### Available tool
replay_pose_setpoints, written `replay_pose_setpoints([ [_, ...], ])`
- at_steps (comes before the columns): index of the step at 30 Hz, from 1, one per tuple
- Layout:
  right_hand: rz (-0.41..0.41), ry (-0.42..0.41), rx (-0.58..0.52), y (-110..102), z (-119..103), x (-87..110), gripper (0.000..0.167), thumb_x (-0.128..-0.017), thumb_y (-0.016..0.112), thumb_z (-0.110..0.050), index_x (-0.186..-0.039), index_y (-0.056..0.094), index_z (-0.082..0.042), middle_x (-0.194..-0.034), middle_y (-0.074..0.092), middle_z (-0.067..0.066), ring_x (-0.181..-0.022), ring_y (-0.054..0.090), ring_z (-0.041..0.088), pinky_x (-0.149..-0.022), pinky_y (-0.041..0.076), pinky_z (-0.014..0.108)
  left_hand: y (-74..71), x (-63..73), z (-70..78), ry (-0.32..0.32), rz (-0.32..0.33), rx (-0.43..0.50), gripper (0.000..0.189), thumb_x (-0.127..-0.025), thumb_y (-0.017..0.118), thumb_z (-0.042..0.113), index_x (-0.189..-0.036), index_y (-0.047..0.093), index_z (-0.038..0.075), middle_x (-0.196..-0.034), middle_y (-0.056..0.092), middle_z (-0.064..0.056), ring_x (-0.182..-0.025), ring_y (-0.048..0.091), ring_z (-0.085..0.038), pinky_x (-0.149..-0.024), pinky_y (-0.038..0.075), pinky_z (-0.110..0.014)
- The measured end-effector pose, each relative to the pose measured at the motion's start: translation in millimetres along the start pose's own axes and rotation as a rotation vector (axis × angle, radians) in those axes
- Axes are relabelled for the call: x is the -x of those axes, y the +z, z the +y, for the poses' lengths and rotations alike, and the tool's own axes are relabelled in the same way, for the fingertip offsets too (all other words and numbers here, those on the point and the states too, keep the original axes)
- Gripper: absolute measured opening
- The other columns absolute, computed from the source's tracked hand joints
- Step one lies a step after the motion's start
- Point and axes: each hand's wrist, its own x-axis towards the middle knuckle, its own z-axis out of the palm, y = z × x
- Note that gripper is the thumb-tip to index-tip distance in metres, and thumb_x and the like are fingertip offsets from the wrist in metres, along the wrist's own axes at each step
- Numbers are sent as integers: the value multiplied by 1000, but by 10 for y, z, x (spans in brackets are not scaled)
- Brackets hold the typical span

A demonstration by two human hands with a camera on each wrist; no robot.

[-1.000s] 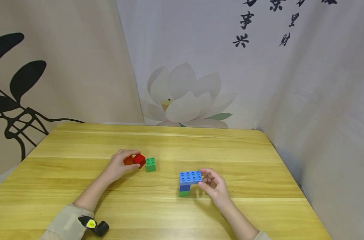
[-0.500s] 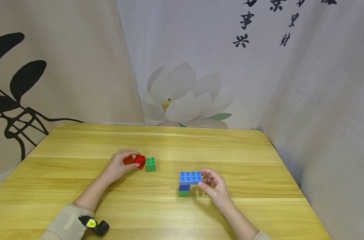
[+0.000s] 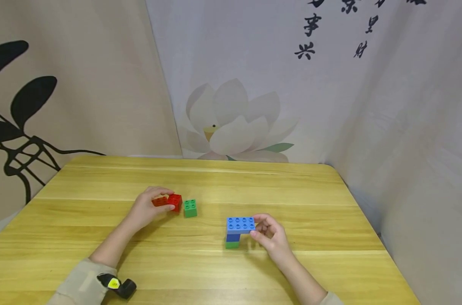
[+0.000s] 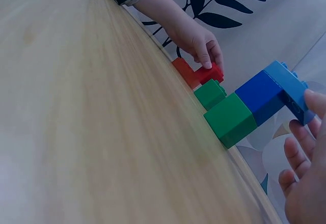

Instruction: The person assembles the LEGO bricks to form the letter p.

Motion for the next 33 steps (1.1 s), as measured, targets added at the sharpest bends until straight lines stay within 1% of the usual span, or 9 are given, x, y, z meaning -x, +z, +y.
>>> replay_pose_setpoints([
  [7,2,7,8,5,-3,-7,28,-88,55,11,-115,49,15,-98,63,10,-83,58,22,-74,49,24,-75,-2,91,-4,5,25,41,-79,80,14,-116,66,5,-123,58,-11,-121,45,-32,-99,35,-56],
  [11,2,7,9,11,-4,-9,28,-88,54,11,-115,49,16,-98,63,10,-83,58,18,-74,49,23,-96,5,164,6,8,35,40,-79,80,15,-116,66,7,-123,58,-9,-121,45,-31,-99,36,-56],
  [14,0,10,9,14,-9,-11,28,-88,55,11,-114,49,16,-97,63,9,-83,58,17,-73,49,23,-99,10,219,28,17,36,40,-78,81,16,-115,67,7,-122,59,-8,-120,45,-30,-98,36,-56],
  [19,-2,24,13,14,-15,-15,28,-88,55,10,-115,49,16,-97,63,7,-83,58,20,-74,49,24,-100,24,328,64,39,46,40,-77,82,17,-113,68,8,-119,61,-5,-118,46,-26,-98,37,-54],
  [27,-2,24,11,9,-11,-7,28,-88,55,10,-115,49,16,-97,63,9,-84,57,17,-74,49,23,-62,61,524,103,54,101,39,-74,84,15,-109,69,9,-112,62,0,-110,47,-20,-95,38,-55],
  [33,-1,8,-3,-1,6,-4,28,-88,54,12,-114,48,17,-99,62,11,-84,57,15,-74,49,23,0,103,684,152,51,127,39,-72,85,16,-108,70,12,-109,63,5,-106,49,-16,-91,41,-46],
])
